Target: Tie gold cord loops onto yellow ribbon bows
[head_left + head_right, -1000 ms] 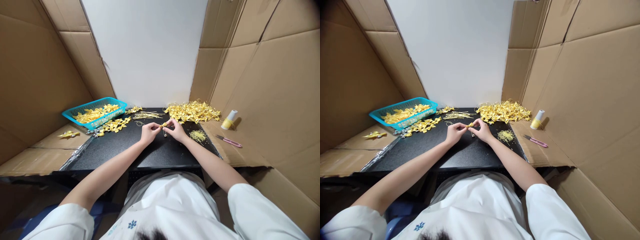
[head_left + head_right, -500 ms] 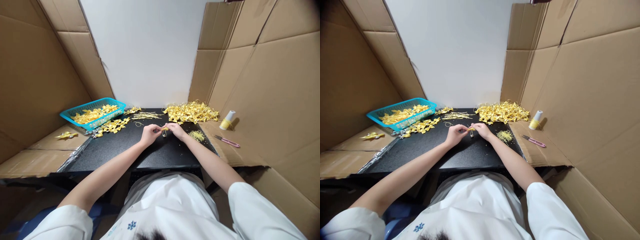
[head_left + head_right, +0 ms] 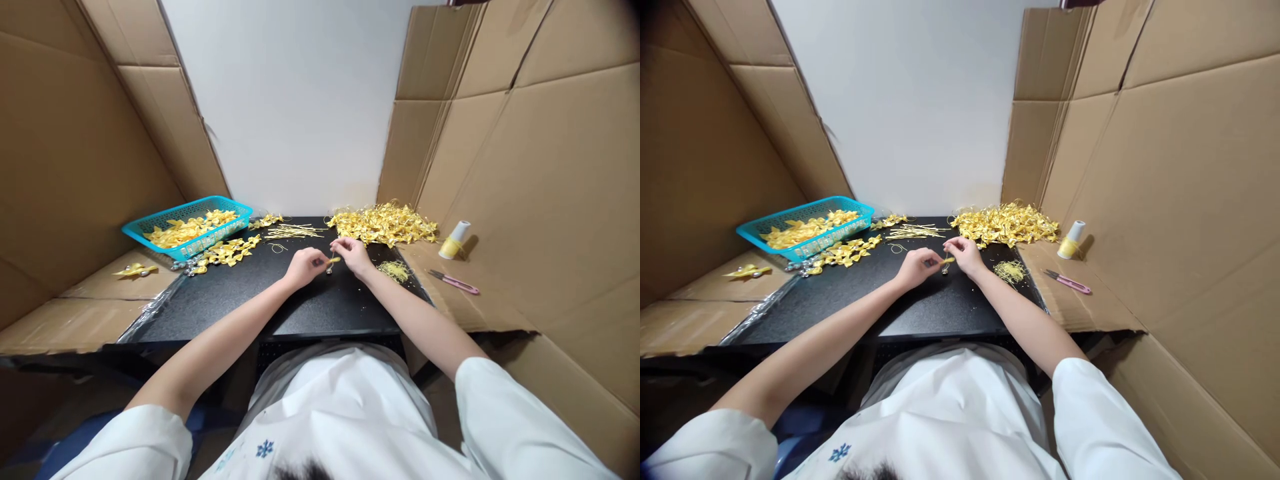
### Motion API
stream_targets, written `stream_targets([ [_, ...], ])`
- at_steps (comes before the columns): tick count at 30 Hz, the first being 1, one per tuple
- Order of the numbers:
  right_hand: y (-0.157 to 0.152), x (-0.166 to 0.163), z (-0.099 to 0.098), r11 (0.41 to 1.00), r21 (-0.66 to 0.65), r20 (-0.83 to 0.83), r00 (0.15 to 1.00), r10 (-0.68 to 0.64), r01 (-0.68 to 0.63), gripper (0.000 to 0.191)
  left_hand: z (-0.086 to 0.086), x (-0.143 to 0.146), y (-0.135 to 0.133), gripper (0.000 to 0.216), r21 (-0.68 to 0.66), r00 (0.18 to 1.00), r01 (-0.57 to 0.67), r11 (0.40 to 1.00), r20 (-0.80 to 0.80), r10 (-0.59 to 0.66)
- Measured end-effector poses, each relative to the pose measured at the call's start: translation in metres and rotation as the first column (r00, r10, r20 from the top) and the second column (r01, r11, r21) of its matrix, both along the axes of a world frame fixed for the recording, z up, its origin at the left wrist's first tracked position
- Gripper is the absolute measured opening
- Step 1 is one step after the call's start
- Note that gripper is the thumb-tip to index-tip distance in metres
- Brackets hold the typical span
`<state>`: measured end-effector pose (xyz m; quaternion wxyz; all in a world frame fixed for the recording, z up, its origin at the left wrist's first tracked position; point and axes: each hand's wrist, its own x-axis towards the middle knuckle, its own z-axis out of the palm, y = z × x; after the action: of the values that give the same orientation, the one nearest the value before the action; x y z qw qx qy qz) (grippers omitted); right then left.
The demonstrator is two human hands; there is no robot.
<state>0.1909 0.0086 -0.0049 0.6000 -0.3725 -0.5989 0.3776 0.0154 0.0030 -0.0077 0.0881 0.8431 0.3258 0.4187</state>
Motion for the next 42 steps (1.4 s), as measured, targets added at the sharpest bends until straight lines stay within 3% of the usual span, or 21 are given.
stream_targets([
  [3, 0.005, 0.012, 0.011, 0.996, -0.026, -0.171, 0.981, -0.086, 0.083, 0.031, -0.002, -0.001, 0.0, 0.005, -0.042, 0.997, 0.058, 0.997, -0.051, -0.06],
  [8, 0.009, 0.042, 0.032, 0.98, -0.146, -0.447, 0.874, -0.19, 0.138, 0.019, -0.004, 0.0, 0.004, 0.008, -0.166, 0.991, 0.06, 0.984, -0.107, -0.079],
  [12, 0.009, 0.052, 0.038, 0.973, -0.213, -0.464, 0.867, -0.178, 0.086, 0.01, -0.005, 0.001, 0.007, 0.01, -0.251, 0.994, 0.041, 0.967, -0.087, -0.065],
  [17, 0.009, 0.05, 0.038, 0.981, -0.194, -0.488, 0.865, -0.121, 0.028, 0.01, -0.007, 0.0, 0.004, 0.016, -0.36, 0.997, 0.081, 0.929, 0.037, -0.073],
  [22, 0.006, 0.046, 0.039, 0.967, -0.244, -0.569, 0.818, -0.084, -0.07, 0.016, -0.007, 0.002, 0.001, 0.025, -0.537, 0.963, 0.218, 0.815, 0.255, -0.089],
  [26, 0.004, 0.041, 0.036, 0.945, -0.311, -0.579, 0.809, -0.102, -0.104, 0.012, -0.005, 0.006, -0.002, 0.027, -0.671, 0.89, 0.361, 0.648, 0.456, -0.023],
  [29, 0.003, 0.039, 0.032, 0.942, -0.321, -0.512, 0.854, -0.09, -0.093, 0.014, -0.002, 0.007, -0.005, 0.028, -0.72, 0.826, 0.439, 0.538, 0.558, 0.074],
  [31, 0.002, 0.037, 0.028, 0.94, -0.334, -0.436, 0.896, -0.086, -0.072, 0.017, -0.001, 0.008, -0.006, 0.03, -0.73, 0.804, 0.446, 0.518, 0.581, 0.127],
  [34, -0.002, 0.027, 0.02, 0.945, -0.324, -0.306, 0.95, -0.064, -0.041, 0.025, -0.002, 0.008, -0.006, 0.04, -0.723, 0.797, 0.418, 0.55, 0.582, 0.159],
  [37, -0.01, 0.012, 0.012, 0.974, -0.225, -0.073, 0.997, 0.008, -0.024, 0.036, -0.005, 0.008, -0.004, 0.05, -0.699, 0.811, 0.356, 0.62, 0.561, 0.167],
  [39, -0.016, 0.003, 0.007, 0.992, -0.125, 0.149, 0.989, 0.013, 0.006, 0.039, -0.007, 0.007, -0.002, 0.052, -0.688, 0.815, 0.318, 0.652, 0.549, 0.182],
  [42, -0.023, -0.004, 0.003, 0.996, -0.021, 0.369, 0.927, -0.07, 0.084, 0.033, -0.009, 0.006, 0.0, 0.05, -0.695, 0.817, 0.3, 0.653, 0.541, 0.201],
])
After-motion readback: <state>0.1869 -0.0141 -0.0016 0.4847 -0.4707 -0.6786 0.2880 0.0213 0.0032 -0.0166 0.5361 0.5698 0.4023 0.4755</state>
